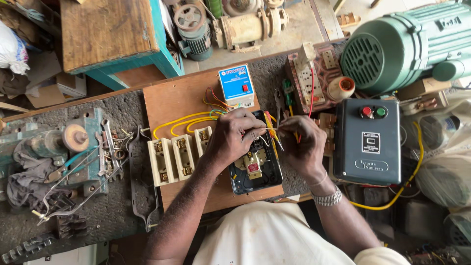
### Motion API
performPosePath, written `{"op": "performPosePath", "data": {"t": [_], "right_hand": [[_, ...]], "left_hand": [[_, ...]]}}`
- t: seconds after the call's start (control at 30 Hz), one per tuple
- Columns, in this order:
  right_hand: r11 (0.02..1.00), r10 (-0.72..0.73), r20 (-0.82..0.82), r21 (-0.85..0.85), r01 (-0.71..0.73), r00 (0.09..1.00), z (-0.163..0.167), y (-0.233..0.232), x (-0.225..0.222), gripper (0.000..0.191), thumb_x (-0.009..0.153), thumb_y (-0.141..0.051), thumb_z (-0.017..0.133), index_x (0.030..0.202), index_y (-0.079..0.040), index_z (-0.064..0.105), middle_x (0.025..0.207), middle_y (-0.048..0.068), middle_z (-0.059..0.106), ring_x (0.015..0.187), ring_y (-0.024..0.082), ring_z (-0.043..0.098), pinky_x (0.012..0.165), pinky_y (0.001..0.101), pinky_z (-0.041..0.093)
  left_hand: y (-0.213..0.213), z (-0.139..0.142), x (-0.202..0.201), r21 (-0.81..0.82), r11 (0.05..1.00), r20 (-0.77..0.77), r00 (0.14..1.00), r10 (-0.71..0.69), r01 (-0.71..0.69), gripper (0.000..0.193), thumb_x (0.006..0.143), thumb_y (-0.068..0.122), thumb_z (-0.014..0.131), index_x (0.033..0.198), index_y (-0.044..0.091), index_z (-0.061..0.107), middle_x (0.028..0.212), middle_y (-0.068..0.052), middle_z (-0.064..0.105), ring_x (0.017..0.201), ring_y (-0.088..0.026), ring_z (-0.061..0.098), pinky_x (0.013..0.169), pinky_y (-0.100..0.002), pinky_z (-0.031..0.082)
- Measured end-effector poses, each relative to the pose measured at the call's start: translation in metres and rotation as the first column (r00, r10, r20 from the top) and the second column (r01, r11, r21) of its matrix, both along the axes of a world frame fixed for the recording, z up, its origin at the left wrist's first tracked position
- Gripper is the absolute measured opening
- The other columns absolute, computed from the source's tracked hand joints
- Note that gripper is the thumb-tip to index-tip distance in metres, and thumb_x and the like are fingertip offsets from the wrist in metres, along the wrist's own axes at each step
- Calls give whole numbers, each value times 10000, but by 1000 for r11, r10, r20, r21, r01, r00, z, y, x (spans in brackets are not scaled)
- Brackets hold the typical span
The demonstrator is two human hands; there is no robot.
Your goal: The person uses a screwdriver and pliers to connect and tighten wires inside an open electrical box. They strip wire ends, insert them into terminals, and secure them with screws while occasionally adjusting the box and nearby components.
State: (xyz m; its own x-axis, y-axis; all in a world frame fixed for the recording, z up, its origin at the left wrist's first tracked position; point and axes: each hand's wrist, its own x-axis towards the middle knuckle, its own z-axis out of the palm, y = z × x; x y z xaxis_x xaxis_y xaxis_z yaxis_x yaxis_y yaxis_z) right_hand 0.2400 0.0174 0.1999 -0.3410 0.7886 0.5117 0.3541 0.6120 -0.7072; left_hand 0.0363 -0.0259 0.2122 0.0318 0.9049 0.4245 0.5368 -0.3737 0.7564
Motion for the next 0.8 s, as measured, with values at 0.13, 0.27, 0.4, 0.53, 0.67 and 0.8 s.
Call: {"op": "performPosePath", "data": {"t": [0.13,0.27,0.4,0.53,0.67,0.8], "right_hand": [[950,31,-55,-309,-47,998,-1,17,3,73,944,-21,753,1008,-42,724,915,70,761,812,180,711,721,258,584],[937,-10,26,-349,19,1000,-15,46,17,174,940,-50,700,1111,-49,731,962,123,754,834,252,744,675,323,578],[995,-81,327,-28,96,941,-44,60,18,170,924,-55,702,1089,-49,742,953,159,754,833,292,758,739,387,615],[965,-70,588,-164,203,806,-67,60,2,100,936,-144,704,1002,-81,743,898,145,750,746,318,735,680,436,596],[953,48,696,-246,175,717,-76,60,-13,215,915,-258,735,958,-50,703,914,160,737,828,343,728,747,469,587],[976,125,549,-218,-3,826,-83,59,-14,334,864,-211,730,1163,-73,678,1038,190,722,880,409,709,734,505,580]], "left_hand": [[1,-4,-1,26,996,-34,996,82,-81,75,880,85,797,940,58,761,898,-94,723,852,-245,729,790,-359,588],[-1,-9,-16,-24,981,-66,980,188,-190,39,901,89,764,935,70,761,906,-97,701,833,-247,724,762,-352,587],[-8,-12,-31,-8,969,-121,962,245,-247,84,901,71,738,980,50,756,894,-111,664,892,-291,685,811,-415,546],[-10,-15,-36,-24,956,-142,948,285,-291,77,919,89,748,978,43,730,879,-123,624,879,-308,646,805,-444,521],[-13,-20,-39,27,954,-155,941,300,-300,74,916,87,741,969,46,709,929,-116,630,906,-313,651,806,-439,523],[-16,-32,-43,-61,945,-140,940,310,-321,71,922,98,749,971,56,720,950,-103,655,894,-267,690,760,-393,559]]}}
